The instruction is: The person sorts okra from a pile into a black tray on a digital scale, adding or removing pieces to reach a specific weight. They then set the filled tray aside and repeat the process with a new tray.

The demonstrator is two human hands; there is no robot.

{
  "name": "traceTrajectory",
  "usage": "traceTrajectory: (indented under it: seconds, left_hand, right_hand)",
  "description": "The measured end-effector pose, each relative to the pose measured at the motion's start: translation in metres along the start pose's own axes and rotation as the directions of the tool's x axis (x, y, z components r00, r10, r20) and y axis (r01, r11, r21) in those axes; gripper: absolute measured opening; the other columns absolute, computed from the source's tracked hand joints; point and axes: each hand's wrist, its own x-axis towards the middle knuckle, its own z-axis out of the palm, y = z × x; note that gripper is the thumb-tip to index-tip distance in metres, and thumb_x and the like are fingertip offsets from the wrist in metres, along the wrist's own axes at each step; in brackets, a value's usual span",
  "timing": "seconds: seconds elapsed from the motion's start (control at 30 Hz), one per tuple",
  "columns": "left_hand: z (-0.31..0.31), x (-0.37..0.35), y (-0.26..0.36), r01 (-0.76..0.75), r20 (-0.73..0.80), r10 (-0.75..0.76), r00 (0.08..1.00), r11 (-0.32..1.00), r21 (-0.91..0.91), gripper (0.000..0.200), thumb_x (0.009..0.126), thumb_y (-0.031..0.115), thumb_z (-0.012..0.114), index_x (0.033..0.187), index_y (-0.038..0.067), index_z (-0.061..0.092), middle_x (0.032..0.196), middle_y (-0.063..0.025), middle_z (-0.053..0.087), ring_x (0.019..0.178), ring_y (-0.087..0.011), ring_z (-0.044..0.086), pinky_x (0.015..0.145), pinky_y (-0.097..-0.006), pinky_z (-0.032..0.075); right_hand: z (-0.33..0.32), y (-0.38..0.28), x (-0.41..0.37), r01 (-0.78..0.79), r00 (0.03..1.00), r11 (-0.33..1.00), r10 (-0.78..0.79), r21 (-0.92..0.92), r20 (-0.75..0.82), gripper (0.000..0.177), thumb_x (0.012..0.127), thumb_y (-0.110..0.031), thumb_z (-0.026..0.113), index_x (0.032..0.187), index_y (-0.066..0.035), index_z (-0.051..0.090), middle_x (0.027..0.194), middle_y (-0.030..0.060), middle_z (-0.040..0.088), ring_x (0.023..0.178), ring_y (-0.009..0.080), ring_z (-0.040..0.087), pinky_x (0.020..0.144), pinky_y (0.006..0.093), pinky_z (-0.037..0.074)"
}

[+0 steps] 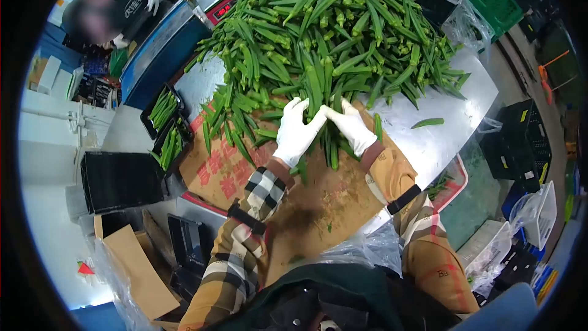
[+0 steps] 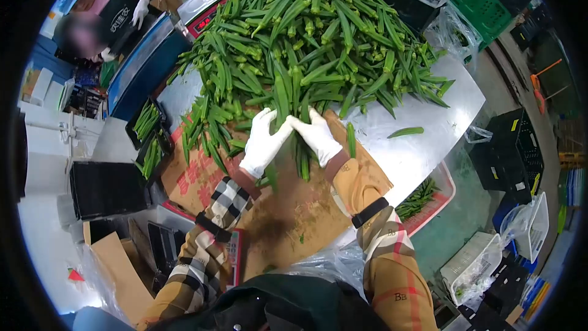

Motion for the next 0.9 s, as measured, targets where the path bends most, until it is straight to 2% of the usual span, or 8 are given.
traceTrajectory:
  seconds: [0.13, 0.27, 0.4, 0.47, 0.5, 0.6, 0.8, 0.9]
  left_hand:
    - [-0.028, -0.076, 0.009, -0.057, -0.019, 0.055, 0.998, 0.991, -0.123, 0.061, 0.089, 0.036, 0.075, 0.139, 0.004, 0.059, 0.147, -0.0235, 0.051, 0.134, -0.0375, 0.05, 0.113, -0.0442, 0.039]
    - [-0.064, -0.16, 0.038, -0.015, 0.277, -0.039, 0.96, 0.981, 0.193, 0.063, 0.088, 0.039, 0.071, 0.141, 0.009, 0.058, 0.145, -0.0195, 0.055, 0.134, -0.0416, 0.049, 0.111, -0.0488, 0.04]
    - [-0.066, -0.236, 0.035, -0.13, 0.359, -0.015, 0.933, 0.918, 0.375, 0.062, 0.087, 0.041, 0.073, 0.142, 0.019, 0.057, 0.155, -0.0141, 0.043, 0.144, -0.0472, 0.032, 0.11, -0.0631, 0.033]
    - [-0.071, -0.258, 0.039, -0.116, 0.383, -0.046, 0.923, 0.913, 0.391, 0.062, 0.087, 0.041, 0.073, 0.142, 0.018, 0.056, 0.155, -0.0137, 0.043, 0.144, -0.0504, 0.031, 0.111, -0.0634, 0.031]
    - [-0.073, -0.266, 0.041, -0.087, 0.417, -0.081, 0.905, 0.926, 0.368, 0.062, 0.088, 0.039, 0.073, 0.143, 0.019, 0.055, 0.157, -0.0143, 0.041, 0.146, -0.0535, 0.025, 0.114, -0.064, 0.027]
    - [-0.075, -0.288, 0.042, -0.047, 0.394, -0.091, 0.915, 0.944, 0.327, 0.063, 0.089, 0.038, 0.072, 0.146, 0.02, 0.053, 0.161, -0.0147, 0.036, 0.147, -0.0546, 0.021, 0.116, -0.0648, 0.023]
    - [-0.081, -0.314, 0.041, 0.01, 0.323, -0.065, 0.944, 0.986, 0.169, 0.058, 0.092, 0.031, 0.069, 0.146, 0.015, 0.054, 0.162, -0.0172, 0.033, 0.146, -0.0547, 0.024, 0.118, -0.0592, 0.026]
    - [-0.092, -0.332, 0.032, 0.166, 0.219, -0.158, 0.963, 0.986, -0.018, 0.046, 0.097, 0.016, 0.065, 0.142, 0.009, 0.058, 0.158, -0.0183, 0.041, 0.145, -0.0414, 0.037, 0.119, -0.0447, 0.032]
  right_hand:
    - [0.014, 0.021, -0.063, -0.123, 0.972, 0.991, 0.109, 0.053, 0.207, 0.053, 0.094, -0.016, 0.073, 0.14, 0.002, 0.055, 0.128, 0.008, 0.066, 0.112, 0.0133, 0.06, 0.098, 0.0278, 0.049]
    - [-0.009, 0.032, -0.118, 0.05, 0.944, 0.922, 0.082, -0.385, 0.32, 0.053, 0.088, -0.017, 0.077, 0.134, 0.003, 0.061, 0.132, 0.0151, 0.067, 0.124, 0.0216, 0.06, 0.108, 0.0341, 0.044]
    - [-0.041, 0.05, -0.149, 0.057, 0.995, 0.838, -0.091, -0.543, -0.036, 0.045, 0.087, -0.009, 0.073, 0.13, 0.0, 0.065, 0.13, 0.0179, 0.067, 0.122, 0.0284, 0.063, 0.107, 0.0361, 0.046]
    - [-0.059, 0.063, -0.151, 0.161, 0.938, 0.624, -0.338, -0.765, -0.078, 0.051, 0.086, -0.012, 0.073, 0.136, -0.004, 0.062, 0.132, 0.0181, 0.065, 0.123, 0.0324, 0.06, 0.108, 0.0419, 0.044]
    - [-0.048, 0.049, -0.157, 0.069, 0.913, 0.269, -0.405, -0.961, -0.048, 0.06, 0.085, -0.017, 0.074, 0.142, -0.008, 0.057, 0.138, 0.0172, 0.06, 0.127, 0.035, 0.054, 0.109, 0.0472, 0.04]
    - [-0.018, 0.036, -0.149, 0.304, 0.805, 0.154, -0.57, -0.94, 0.167, 0.072, 0.083, -0.026, 0.077, 0.148, -0.012, 0.05, 0.147, 0.0168, 0.052, 0.135, 0.0369, 0.047, 0.111, 0.0495, 0.037]
    - [0.041, 0.075, -0.159, 0.637, 0.762, -0.003, -0.152, -0.771, 0.63, 0.083, 0.081, -0.045, 0.076, 0.154, -0.024, 0.043, 0.158, 0.0136, 0.04, 0.145, 0.0396, 0.035, 0.121, 0.0563, 0.022]
    - [0.011, 0.078, -0.161, 0.63, 0.766, -0.008, -0.16, -0.777, 0.623, 0.082, 0.085, -0.041, 0.074, 0.157, -0.03, 0.037, 0.159, 0.013, 0.039, 0.146, 0.0397, 0.035, 0.122, 0.0578, 0.022]
